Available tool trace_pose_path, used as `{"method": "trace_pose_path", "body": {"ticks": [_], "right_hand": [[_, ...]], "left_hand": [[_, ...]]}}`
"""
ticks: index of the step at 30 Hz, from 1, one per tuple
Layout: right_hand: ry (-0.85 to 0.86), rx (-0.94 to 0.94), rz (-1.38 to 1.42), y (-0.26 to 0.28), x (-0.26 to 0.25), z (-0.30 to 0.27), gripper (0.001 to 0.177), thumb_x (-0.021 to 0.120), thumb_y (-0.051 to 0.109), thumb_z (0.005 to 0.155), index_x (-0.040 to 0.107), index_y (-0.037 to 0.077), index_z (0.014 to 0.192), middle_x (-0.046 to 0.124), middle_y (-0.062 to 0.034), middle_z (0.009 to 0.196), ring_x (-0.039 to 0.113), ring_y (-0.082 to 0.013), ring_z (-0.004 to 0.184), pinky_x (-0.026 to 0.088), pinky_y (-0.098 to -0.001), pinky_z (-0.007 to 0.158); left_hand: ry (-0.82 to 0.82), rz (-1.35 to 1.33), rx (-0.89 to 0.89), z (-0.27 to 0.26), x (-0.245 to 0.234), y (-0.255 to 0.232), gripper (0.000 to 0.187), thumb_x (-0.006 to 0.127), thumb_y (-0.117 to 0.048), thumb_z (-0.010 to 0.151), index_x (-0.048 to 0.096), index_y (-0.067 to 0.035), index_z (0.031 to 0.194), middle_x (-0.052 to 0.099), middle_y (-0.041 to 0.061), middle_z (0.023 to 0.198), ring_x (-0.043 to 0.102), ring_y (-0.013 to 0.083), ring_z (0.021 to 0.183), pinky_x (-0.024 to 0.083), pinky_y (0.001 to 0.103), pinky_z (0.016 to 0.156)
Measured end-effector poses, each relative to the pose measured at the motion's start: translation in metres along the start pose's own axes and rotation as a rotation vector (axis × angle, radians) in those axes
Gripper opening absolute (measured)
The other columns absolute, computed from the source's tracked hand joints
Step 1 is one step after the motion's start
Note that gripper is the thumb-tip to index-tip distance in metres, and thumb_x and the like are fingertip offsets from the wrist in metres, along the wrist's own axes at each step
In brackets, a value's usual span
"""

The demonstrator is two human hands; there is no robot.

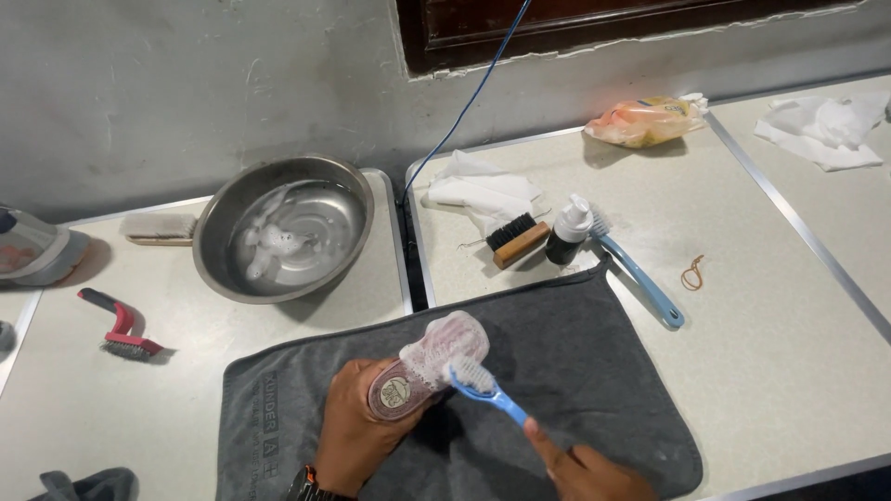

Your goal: The person applies cleaning foam to a pink slipper and scrubs the sole with a blue brush. They repeatedly dip the brush in a metal bowl of water and continue scrubbing the sole and upper fabric. The slipper is wiped with a gray towel and scrubbed again.

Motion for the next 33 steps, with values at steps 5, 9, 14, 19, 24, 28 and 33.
{"method": "trace_pose_path", "body": {"ticks": [5,9,14,19,24,28,33], "right_hand": [[0.472,0.237,0.187,-0.017,-0.006,0.039,0.074,0.052,0.022,0.094,0.032,0.047,0.160,0.051,0.0045,0.067,0.048,-0.0169,0.050,0.039,-0.0386,0.046],[0.308,0.048,0.322,0.016,-0.004,0.058,0.071,0.051,0.014,0.093,0.037,0.031,0.160,0.057,0.0016,0.071,0.051,-0.0184,0.054,0.043,-0.0400,0.046],[-0.092,0.108,-0.009,0.021,-0.003,0.015,0.065,0.073,0.019,0.080,0.063,0.049,0.136,0.025,0.0041,0.059,0.023,-0.0164,0.042,0.025,-0.0388,0.038],[0.442,0.290,0.208,-0.016,-0.009,0.044,0.067,0.057,0.026,0.096,0.037,0.047,0.157,0.056,0.0066,0.065,0.051,-0.0133,0.050,0.036,-0.0351,0.048],[0.300,0.083,0.326,0.015,0.003,0.054,0.074,0.051,0.014,0.090,0.037,0.035,0.160,0.053,0.0017,0.070,0.049,-0.0194,0.052,0.043,-0.0399,0.046],[0.511,0.171,0.206,0.024,0.006,0.042,0.075,0.057,0.021,0.097,0.031,0.050,0.161,0.038,0.0037,0.067,0.040,-0.0159,0.048,0.034,-0.0389,0.046],[0.405,0.119,0.300,0.006,0.000,0.065,0.069,0.046,0.018,0.096,0.035,0.035,0.161,0.053,0.0008,0.072,0.048,-0.0216,0.050,0.039,-0.0419,0.043]], "left_hand": [[-0.030,-0.015,0.081,0.001,-0.004,-0.013,0.038,0.095,-0.042,0.065,0.082,-0.021,0.094,0.071,-0.001,0.078,0.064,0.0171,0.076,0.050,0.034,0.069],[-0.014,0.027,0.024,0.002,-0.003,-0.009,0.044,0.095,-0.047,0.063,0.082,-0.024,0.098,0.070,-0.001,0.084,0.064,0.0187,0.081,0.050,0.036,0.074],[0.041,-0.001,-0.011,0.000,-0.002,-0.004,0.042,0.096,-0.043,0.061,0.085,-0.026,0.098,0.074,-0.002,0.085,0.064,0.0171,0.083,0.049,0.035,0.076],[0.028,0.007,0.035,-0.001,-0.003,-0.013,0.036,0.095,-0.041,0.065,0.084,-0.025,0.095,0.072,-0.001,0.081,0.064,0.0183,0.078,0.049,0.036,0.072],[-0.018,0.033,0.064,0.001,-0.003,-0.010,0.041,0.095,-0.045,0.062,0.083,-0.023,0.096,0.073,0.001,0.083,0.067,0.0200,0.079,0.050,0.036,0.074],[0.028,0.028,0.022,0.003,-0.004,-0.013,0.032,0.094,-0.044,0.063,0.084,-0.024,0.087,0.075,-0.001,0.078,0.066,0.0189,0.076,0.050,0.036,0.071],[-0.021,0.029,0.110,0.002,-0.001,-0.009,0.039,0.093,-0.044,0.065,0.082,-0.023,0.096,0.074,-0.001,0.081,0.066,0.0207,0.078,0.050,0.037,0.073]]}}
Point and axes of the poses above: each hand's wrist, its own z-axis towards the middle knuckle, its own x-axis out of the palm, y = z × x, the point moved 3 cm from there along z, towards the middle knuckle
